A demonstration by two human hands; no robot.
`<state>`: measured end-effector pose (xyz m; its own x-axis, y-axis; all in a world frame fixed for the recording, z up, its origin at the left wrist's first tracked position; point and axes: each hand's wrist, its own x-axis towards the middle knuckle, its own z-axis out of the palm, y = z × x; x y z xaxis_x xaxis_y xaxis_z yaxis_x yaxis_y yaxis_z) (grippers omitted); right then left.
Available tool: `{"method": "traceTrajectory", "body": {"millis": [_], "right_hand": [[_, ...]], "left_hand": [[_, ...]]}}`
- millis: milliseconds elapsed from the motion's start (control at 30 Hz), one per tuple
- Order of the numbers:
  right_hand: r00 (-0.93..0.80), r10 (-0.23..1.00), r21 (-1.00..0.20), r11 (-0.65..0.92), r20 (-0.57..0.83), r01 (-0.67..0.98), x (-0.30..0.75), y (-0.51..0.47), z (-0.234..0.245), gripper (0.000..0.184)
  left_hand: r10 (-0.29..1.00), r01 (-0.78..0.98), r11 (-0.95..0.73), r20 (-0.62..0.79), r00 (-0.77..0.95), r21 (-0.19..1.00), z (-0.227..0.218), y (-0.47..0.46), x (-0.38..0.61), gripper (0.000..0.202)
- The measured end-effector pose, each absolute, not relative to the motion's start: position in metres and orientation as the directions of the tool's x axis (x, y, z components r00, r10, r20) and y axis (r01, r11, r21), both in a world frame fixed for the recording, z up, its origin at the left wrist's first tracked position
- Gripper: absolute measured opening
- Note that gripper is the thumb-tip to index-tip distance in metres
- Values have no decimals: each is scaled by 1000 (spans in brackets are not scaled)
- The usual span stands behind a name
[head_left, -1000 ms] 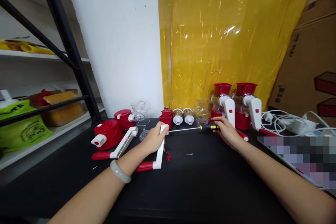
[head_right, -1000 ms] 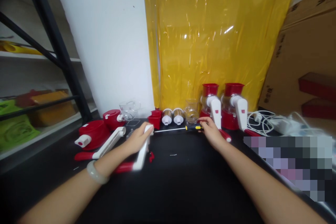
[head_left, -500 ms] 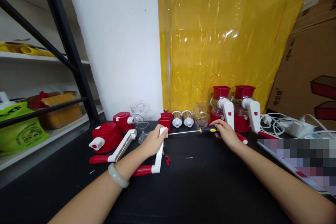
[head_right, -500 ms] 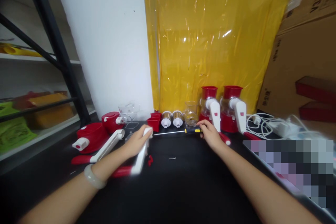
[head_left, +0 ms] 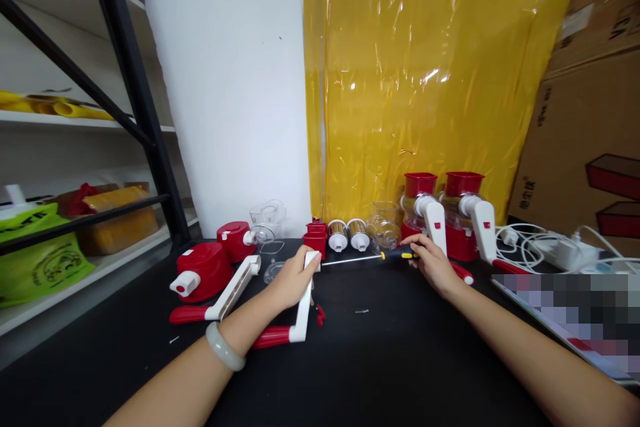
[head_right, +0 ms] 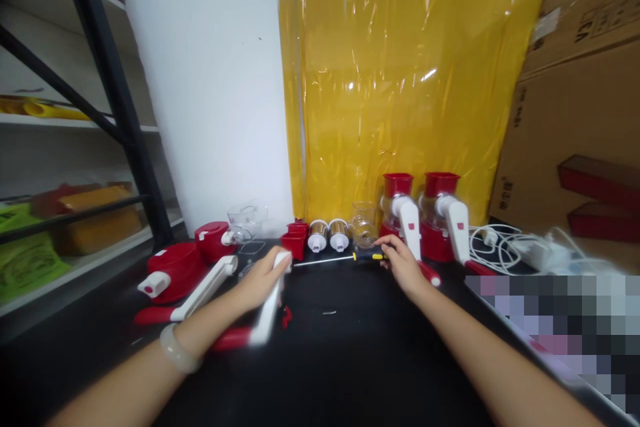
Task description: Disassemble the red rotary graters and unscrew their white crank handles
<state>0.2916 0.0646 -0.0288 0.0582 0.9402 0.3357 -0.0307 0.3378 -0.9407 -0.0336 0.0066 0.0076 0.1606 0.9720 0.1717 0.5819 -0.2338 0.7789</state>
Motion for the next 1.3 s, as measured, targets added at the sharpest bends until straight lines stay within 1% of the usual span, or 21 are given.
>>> {"method": "traceTrajectory", "body": {"millis": [133,233,300,467,533,633,700,800,867,967,1033,1100,1200,1300], "right_hand": [[53,935,-935,353,351,-38,295,67,-32,17],[52,935,-935,352,350,-47,294,67,-31,17],[54,942,-936,336,332,-101,292,65,-28,18],[70,969,-924,249,239,-291,285,60,-23,23],[62,977,-913,213,205,-346,284,60,-24,24],[44,988,-910,154,148,-384,285,61,-26,24],[34,991,-911,133,130,-392,286,61,-26,25],[28,987,-925,161,161,-344,286,61,-27,23],[30,978,-942,208,208,-264,287,62,-28,21],[38,962,-960,272,271,-57,289,66,-31,29],[42,955,-953,289,294,93,291,69,-33,36],[28,950,-933,300,312,199,292,70,-34,41],[3,945,-912,316,328,260,293,69,-34,44],[14,951,-927,299,310,226,293,69,-35,44]], "left_hand": [[971,610,-240,189,147,756,8,7,-34,34],[963,629,-268,224,151,730,8,8,-34,34],[960,631,-278,237,150,724,7,8,-34,34],[970,599,-242,188,153,764,7,8,-35,35],[967,607,-254,203,153,753,6,9,-35,36],[952,641,-298,267,147,708,4,11,-36,37],[953,640,-297,267,147,709,3,12,-36,38],[956,627,-286,255,143,724,4,12,-36,38],[959,623,-279,250,137,731,4,12,-36,37],[966,612,-258,220,138,748,5,11,-36,38],[966,606,-257,220,136,753,5,11,-35,38],[968,604,-247,214,127,758,5,11,-35,38],[973,602,-230,191,130,765,6,10,-35,37],[972,590,-236,191,138,772,6,9,-34,37]]}}
